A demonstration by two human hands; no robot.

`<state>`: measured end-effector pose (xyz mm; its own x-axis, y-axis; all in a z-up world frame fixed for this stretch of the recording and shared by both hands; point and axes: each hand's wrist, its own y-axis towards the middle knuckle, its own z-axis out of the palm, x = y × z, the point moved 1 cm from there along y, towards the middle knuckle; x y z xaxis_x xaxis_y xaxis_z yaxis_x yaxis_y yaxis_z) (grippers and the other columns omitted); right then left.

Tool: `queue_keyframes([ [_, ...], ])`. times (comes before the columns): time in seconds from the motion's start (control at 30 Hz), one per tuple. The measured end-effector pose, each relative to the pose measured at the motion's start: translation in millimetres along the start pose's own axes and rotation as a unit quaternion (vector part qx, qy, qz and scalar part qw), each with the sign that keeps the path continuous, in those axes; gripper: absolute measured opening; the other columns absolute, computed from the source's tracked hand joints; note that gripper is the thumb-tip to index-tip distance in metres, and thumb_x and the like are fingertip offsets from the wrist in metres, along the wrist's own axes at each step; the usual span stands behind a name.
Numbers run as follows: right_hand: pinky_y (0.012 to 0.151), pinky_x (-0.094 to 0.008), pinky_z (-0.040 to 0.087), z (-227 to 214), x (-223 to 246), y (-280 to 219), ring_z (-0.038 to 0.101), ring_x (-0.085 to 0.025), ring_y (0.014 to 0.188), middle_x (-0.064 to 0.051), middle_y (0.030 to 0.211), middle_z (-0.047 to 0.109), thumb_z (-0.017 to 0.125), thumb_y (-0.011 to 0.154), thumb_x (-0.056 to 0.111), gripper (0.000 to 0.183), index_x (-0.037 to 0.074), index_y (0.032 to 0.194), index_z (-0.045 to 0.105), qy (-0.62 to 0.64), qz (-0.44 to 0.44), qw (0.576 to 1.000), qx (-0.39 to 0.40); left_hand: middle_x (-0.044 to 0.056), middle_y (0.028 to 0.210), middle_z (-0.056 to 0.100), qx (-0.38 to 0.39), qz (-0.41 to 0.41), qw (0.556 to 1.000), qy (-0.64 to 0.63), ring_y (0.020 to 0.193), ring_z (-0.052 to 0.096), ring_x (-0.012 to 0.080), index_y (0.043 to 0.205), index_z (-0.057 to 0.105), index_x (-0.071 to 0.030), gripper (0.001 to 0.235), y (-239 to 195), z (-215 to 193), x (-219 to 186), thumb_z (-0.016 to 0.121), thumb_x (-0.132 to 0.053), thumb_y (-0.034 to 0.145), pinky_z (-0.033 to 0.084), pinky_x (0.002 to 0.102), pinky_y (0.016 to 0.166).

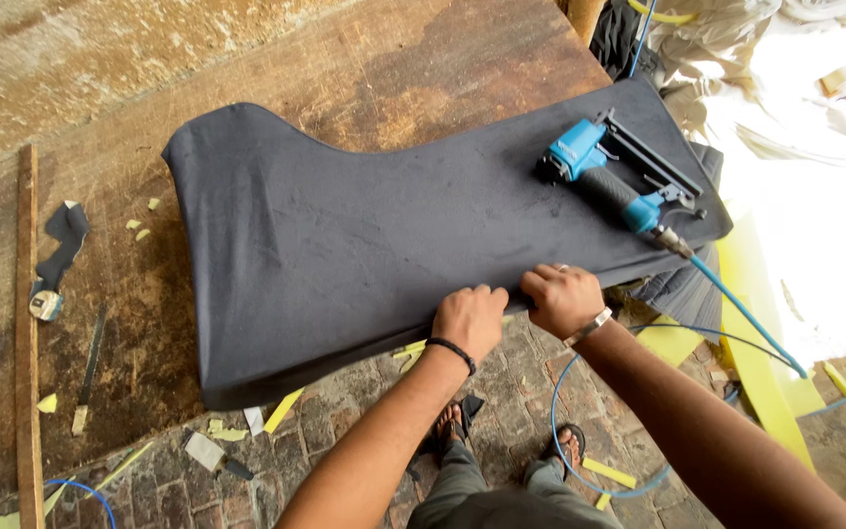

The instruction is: The person staples dark fabric onto a wooden chair frame using a pneumatic staple gun, trims excess fabric with scissors, and smooths the material to fit the contours of the seat and backrest.

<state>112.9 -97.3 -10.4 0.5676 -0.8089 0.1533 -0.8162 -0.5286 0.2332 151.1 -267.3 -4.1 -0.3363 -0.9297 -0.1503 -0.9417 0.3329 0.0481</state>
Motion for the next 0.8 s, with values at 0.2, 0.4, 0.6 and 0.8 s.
queue_keyframes([
  [0.2,0.087,-0.035,0.057,-36.8,-40.9,19.9,0.072,-0.022,0.092,-0.002,0.102,0.074,0.082,0.070,0.037,0.032,0.020,0.097,0.079,0.172,0.014,0.955,0.240,0.008,0.089,0.070,-0.011,0.005,0.987,0.158,0.074,0.074,0.0210,0.090,0.071,-0.013,0.006,-3.9,106.3,-11.0,0.065,-0.013,0.088,0.060,0.033,0.056],
  [0.4,0.099,-0.048,0.049,-75.3,-111.6,40.4,0.059,-0.041,0.121,-0.021,0.133,0.063,0.090,0.077,0.042,0.080,0.008,0.142,0.057,0.004,0.189,0.981,-0.034,0.016,0.115,0.074,0.427,-0.041,0.903,0.032,0.105,0.071,0.0305,0.104,0.078,-0.009,0.021,-169.2,207.9,-0.2,0.069,-0.016,0.087,0.058,0.043,0.082],
  [0.6,0.106,-0.050,0.043,-33.5,-121.4,41.6,0.053,-0.039,0.131,-0.018,0.139,0.059,0.090,0.074,0.036,0.096,0.010,0.154,0.043,-0.030,0.232,0.972,-0.009,0.015,0.146,0.054,0.223,-0.339,0.717,-0.566,0.125,0.062,0.0319,0.146,0.033,-0.015,0.088,-187.0,218.0,-21.2,0.084,-0.022,0.074,0.054,0.042,0.100],
  [0.8,0.110,-0.053,0.036,-13.4,-128.6,32.0,0.047,-0.039,0.137,-0.016,0.150,0.050,0.084,0.082,0.033,0.093,0.012,0.160,0.038,-0.039,0.213,0.976,-0.038,0.008,0.107,0.065,-0.188,-0.247,0.446,-0.839,0.090,0.065,0.0163,0.140,0.046,-0.005,0.061,-24.3,131.5,-26.3,0.081,-0.012,0.090,0.057,0.029,0.076],
])
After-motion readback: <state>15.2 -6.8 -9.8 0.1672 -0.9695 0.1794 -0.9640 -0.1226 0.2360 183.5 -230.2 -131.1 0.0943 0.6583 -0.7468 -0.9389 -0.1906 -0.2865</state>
